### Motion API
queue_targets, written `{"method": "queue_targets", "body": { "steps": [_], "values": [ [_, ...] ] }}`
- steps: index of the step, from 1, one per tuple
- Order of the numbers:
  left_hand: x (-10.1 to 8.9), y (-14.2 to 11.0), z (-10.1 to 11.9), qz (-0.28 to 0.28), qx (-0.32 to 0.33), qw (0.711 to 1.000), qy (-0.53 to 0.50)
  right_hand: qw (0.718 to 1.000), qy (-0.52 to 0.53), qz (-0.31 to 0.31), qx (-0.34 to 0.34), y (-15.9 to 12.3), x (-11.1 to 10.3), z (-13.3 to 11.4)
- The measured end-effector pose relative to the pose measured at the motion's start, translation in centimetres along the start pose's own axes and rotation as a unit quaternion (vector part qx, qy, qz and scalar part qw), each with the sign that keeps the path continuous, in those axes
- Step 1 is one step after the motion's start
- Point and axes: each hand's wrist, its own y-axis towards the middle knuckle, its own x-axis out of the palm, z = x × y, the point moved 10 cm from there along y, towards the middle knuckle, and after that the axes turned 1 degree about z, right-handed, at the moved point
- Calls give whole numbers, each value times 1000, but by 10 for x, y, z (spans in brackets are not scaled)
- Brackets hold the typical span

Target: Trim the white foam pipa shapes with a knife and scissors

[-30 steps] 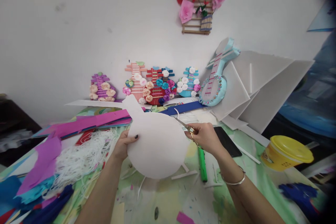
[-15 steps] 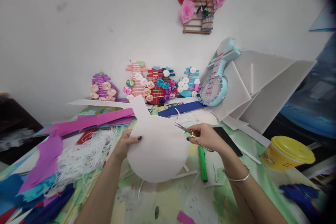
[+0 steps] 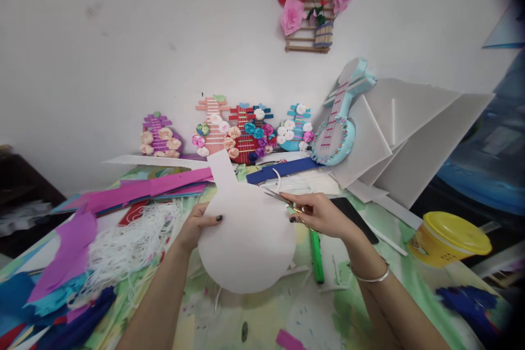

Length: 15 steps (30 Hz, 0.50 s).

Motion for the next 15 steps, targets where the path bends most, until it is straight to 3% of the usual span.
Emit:
{"method": "queue_targets", "body": {
  "steps": [5,15],
  "values": [
    [0,1,-4,-10,-2,1000,9,999,-16,27,21,1,-3,6],
    [13,-1,-9,-51,-27,998,21,998,-41,21,52,0,1,9]
  ]
}}
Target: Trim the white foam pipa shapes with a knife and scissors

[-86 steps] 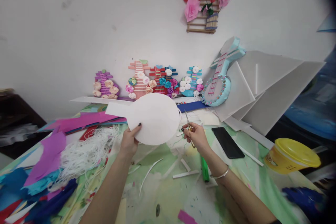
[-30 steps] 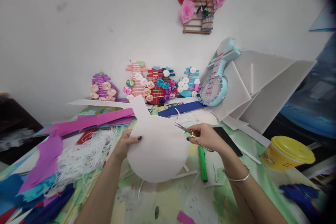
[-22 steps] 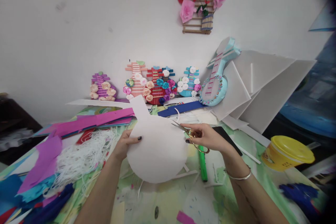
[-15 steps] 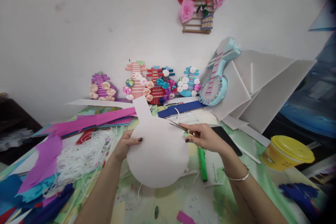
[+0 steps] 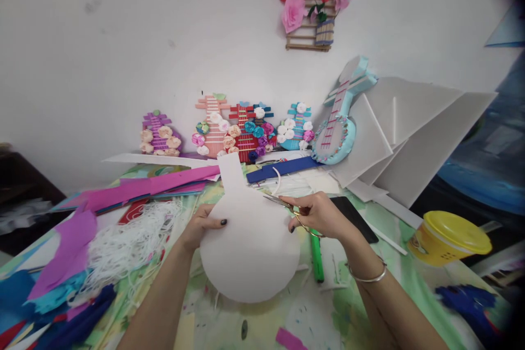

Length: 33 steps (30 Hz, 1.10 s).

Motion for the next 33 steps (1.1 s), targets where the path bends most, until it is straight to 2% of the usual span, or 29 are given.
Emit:
{"method": "queue_targets", "body": {
  "steps": [10,19,25,33],
  "values": [
    [0,1,-1,-20,9,1000,1,1000,-1,-7,13,-1,2,0],
    [2,0,-1,-27,1,1000,4,1000,-2,-4,-4,-1,2,1],
    [3,-2,0,-28,-2,1000,10,1000,13,-8,15,-1,3,4],
    [13,-1,0,-47,-13,999,20,1000,3,-12,14,2,12,2]
  ]
}}
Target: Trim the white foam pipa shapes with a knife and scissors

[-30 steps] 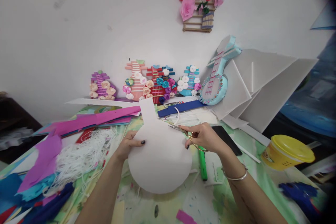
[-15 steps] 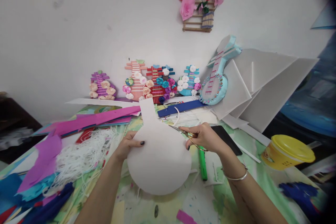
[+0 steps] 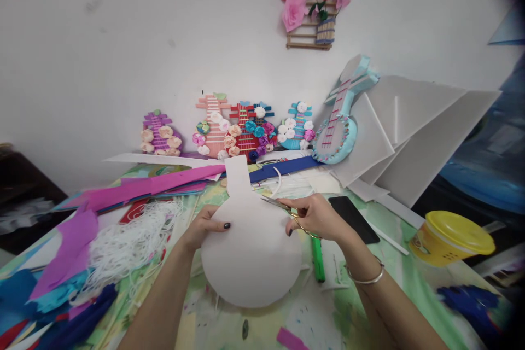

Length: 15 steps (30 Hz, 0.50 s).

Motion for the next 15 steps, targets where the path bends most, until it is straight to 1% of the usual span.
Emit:
{"method": "queue_targets", "body": {
  "steps": [5,10,15],
  "values": [
    [2,0,0,1,-1,1000,2,1000,-24,6,-4,-1,1,-3],
    [2,-1,0,0,1,1000,1,998,-50,18,-22,-1,-1,-10],
    [1,0,-3,-1,0,1000,1,998,-59,29,-26,-1,-1,-7]
  ]
}}
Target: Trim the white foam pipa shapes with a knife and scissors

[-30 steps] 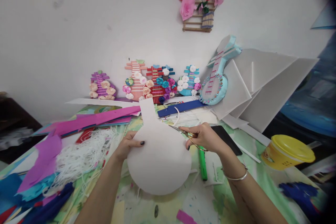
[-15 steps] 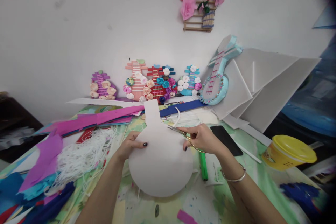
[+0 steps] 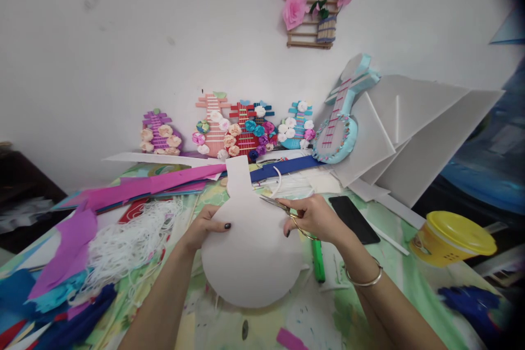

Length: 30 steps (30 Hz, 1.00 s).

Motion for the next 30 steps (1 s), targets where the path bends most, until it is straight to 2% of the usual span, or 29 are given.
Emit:
{"method": "queue_targets", "body": {
  "steps": [10,15,19,21,25,27,30],
  "values": [
    [4,1,-1,-17,-5,1000,14,1000,18,-2,3,1,-1,1],
    [-2,2,0,10,-1,1000,12,998,33,26,38,3,-10,11],
    [-4,2,1,11,1,1000,12,997,65,25,45,3,-12,15],
    [-2,1,0,8,-1,1000,16,994,96,24,53,4,-10,17],
    [1,1,2,17,4,999,32,978,191,4,84,4,9,24],
    [4,1,8,23,19,998,64,971,223,9,83,6,15,26],
    [2,0,32,76,103,979,156,967,243,11,73,8,19,25]
  ]
}}
